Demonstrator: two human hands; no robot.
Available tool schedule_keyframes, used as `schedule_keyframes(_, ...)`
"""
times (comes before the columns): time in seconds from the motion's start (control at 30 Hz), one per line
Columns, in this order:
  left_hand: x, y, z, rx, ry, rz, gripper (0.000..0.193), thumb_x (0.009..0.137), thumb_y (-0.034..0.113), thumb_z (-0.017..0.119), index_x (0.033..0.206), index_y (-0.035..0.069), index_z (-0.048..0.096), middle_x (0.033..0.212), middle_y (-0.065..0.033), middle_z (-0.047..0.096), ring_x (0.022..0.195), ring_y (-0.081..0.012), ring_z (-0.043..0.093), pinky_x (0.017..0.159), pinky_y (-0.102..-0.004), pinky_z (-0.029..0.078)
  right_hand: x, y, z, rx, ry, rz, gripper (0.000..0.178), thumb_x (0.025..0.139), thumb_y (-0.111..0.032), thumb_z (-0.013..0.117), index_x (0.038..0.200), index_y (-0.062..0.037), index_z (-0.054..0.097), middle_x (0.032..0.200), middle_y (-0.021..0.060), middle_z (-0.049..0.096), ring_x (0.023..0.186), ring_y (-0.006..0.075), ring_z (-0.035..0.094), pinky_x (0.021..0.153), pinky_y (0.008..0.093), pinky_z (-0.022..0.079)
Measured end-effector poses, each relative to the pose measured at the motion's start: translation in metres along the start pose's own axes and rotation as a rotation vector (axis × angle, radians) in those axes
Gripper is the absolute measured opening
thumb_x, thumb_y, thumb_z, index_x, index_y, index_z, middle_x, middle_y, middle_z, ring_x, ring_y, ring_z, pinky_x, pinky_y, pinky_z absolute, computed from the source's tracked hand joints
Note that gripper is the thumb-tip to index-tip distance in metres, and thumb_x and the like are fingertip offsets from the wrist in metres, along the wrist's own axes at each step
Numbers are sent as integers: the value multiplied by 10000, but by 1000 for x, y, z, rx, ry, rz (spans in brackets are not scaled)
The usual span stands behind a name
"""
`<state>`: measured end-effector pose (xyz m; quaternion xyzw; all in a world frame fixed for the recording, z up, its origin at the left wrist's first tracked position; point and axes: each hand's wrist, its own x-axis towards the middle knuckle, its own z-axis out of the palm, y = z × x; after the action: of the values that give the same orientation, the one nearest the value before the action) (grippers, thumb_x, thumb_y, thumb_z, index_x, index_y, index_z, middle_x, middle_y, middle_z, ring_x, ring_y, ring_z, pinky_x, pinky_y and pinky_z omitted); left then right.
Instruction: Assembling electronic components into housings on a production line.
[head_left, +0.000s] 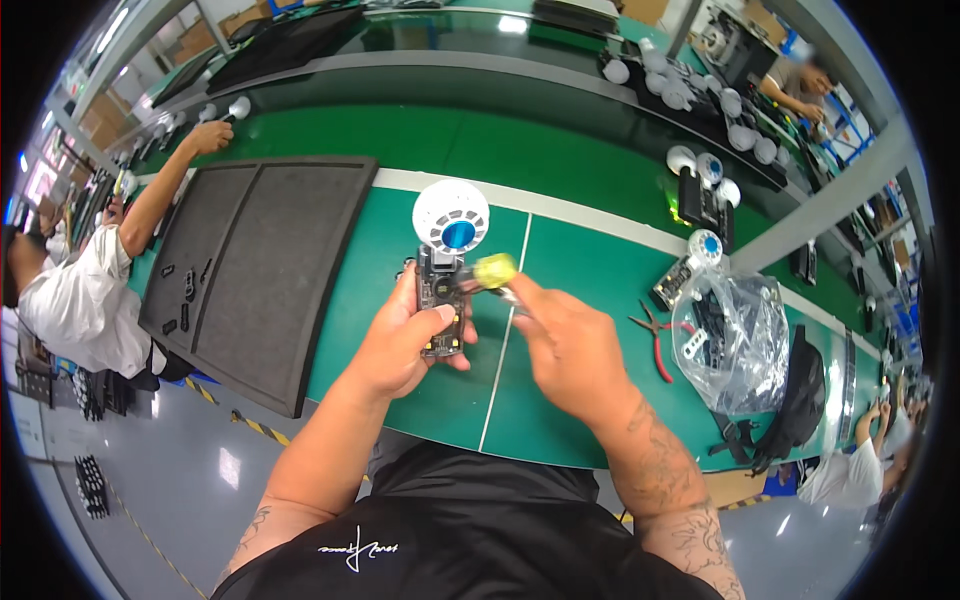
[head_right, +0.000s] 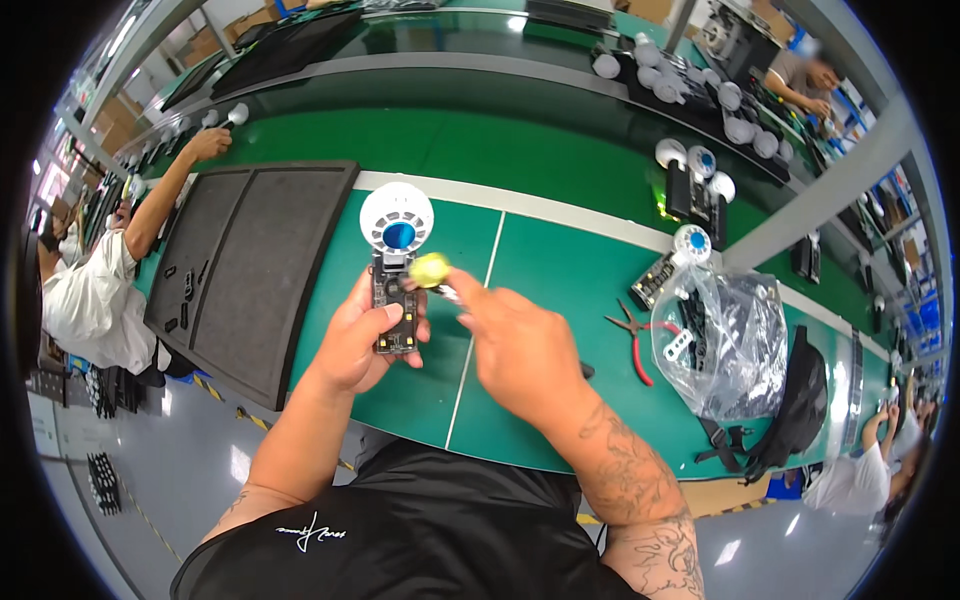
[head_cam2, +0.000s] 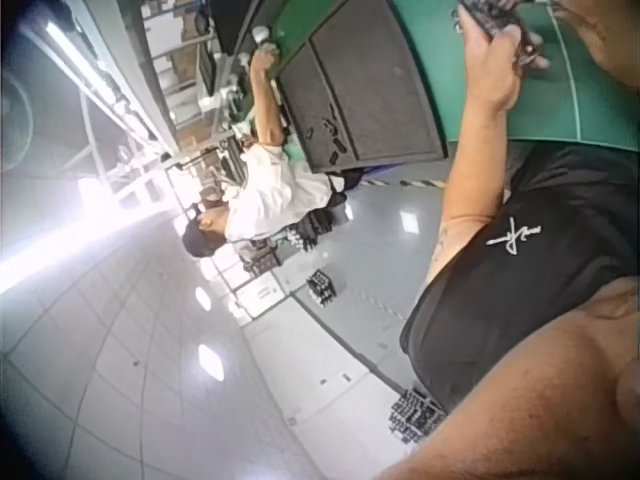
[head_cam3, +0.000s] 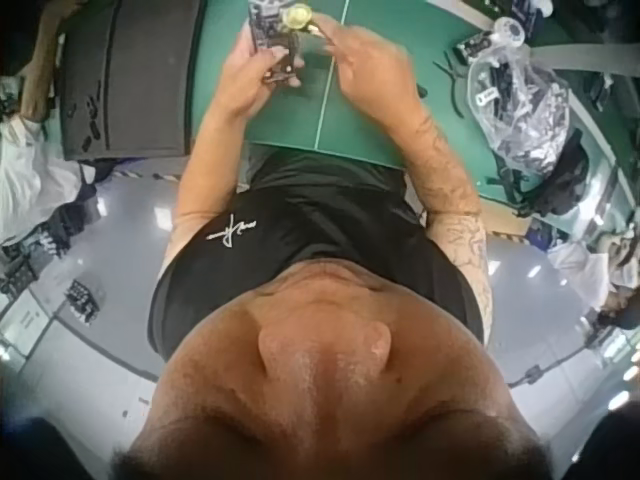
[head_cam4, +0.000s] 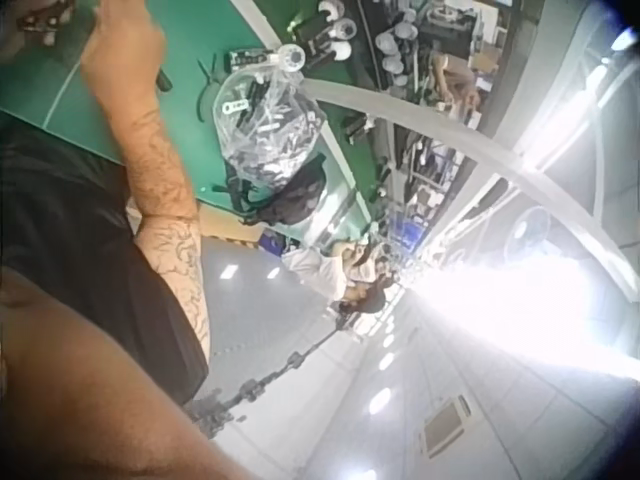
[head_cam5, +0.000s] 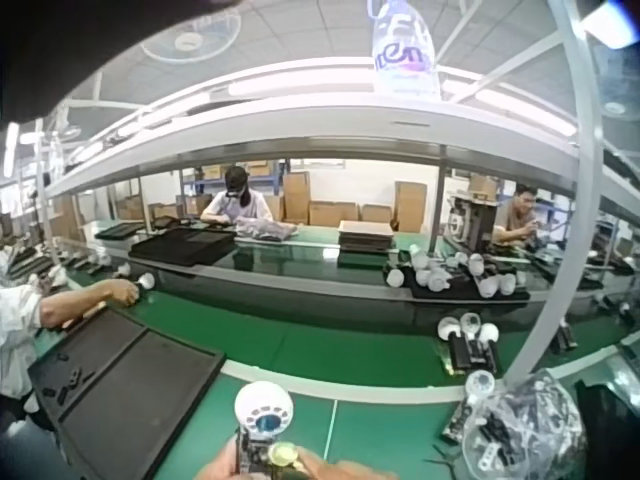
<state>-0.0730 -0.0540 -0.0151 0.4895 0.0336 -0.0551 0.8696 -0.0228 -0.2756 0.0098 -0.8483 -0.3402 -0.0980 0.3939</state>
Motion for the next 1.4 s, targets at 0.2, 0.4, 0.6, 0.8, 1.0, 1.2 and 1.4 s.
schedule_keyframes(0.2, 2, -1, -13, -97, 24, -3, 504, 979, 19, 540, 1474, 51, 451, 1105, -176, 664, 862, -262, 707, 517, -290, 560, -21, 31, -15, -34, -140, 200, 378, 910, -12, 686, 1284, -38, 729, 984, 99, 681, 787, 257, 621, 732, 355, 513)
schedule_keyframes(0.4, 16, 1, -21, -204, -32, -13, 467, 994, 49, 542, 1456, 35, 474, 1137, -207, 692, 852, -277, 720, 494, -276, 541, -30, 66, 19, -168, -83, 164, 371, 903, -64, 715, 1274, -60, 732, 1048, 100, 680, 907, 281, 636, 826, 366, 531)
schedule_keyframes(0.6, 22, -1, -20, -176, -19, -24, 479, 994, 55, 539, 1467, 23, 469, 1184, -229, 697, 871, -288, 733, 484, -270, 533, -28, 60, 24, -228, -167, 246, 405, 896, -116, 741, 1298, -76, 721, 1106, 96, 657, 974, 293, 621, 883, 384, 533)
schedule_keyframes(0.8, 35, -2, -25, -130, 15, -61, 482, 990, 60, 550, 1465, 20, 477, 1199, -232, 696, 899, -300, 743, 488, -268, 532, -25, 59, 19, -205, -212, 258, 434, 896, -150, 752, 1322, -82, 705, 1149, 92, 638, 998, 296, 614, 891, 387, 535)
schedule_keyframes(1.0, 64, 6, -6, 16, 46, -103, 477, 987, 78, 566, 1455, 21, 494, 1194, -224, 703, 905, -288, 749, 491, -261, 529, -29, 62, 16, -207, -204, 242, 436, 900, -169, 757, 1325, -94, 698, 1144, 90, 637, 1004, 300, 618, 902, 396, 539)
schedule_keyframes(1.2, 100, 5, 13, 87, 40, -84, 458, 988, 110, 585, 1434, 21, 528, 1160, -204, 719, 901, -251, 752, 489, -243, 509, -31, 68, 11, -172, -202, 218, 462, 897, -185, 767, 1343, -97, 683, 1150, 95, 635, 1011, 308, 622, 929, 408, 539)
schedule_keyframes(1.4, 119, 4, 22, 198, 114, -123, 430, 992, 140, 600, 1404, 23, 556, 1131, -188, 733, 891, -230, 753, 482, -238, 491, -36, 72, 10, -147, -187, 207, 488, 894, -192, 773, 1358, -86, 670, 1157, 107, 638, 1004, 318, 625, 952, 417, 535)
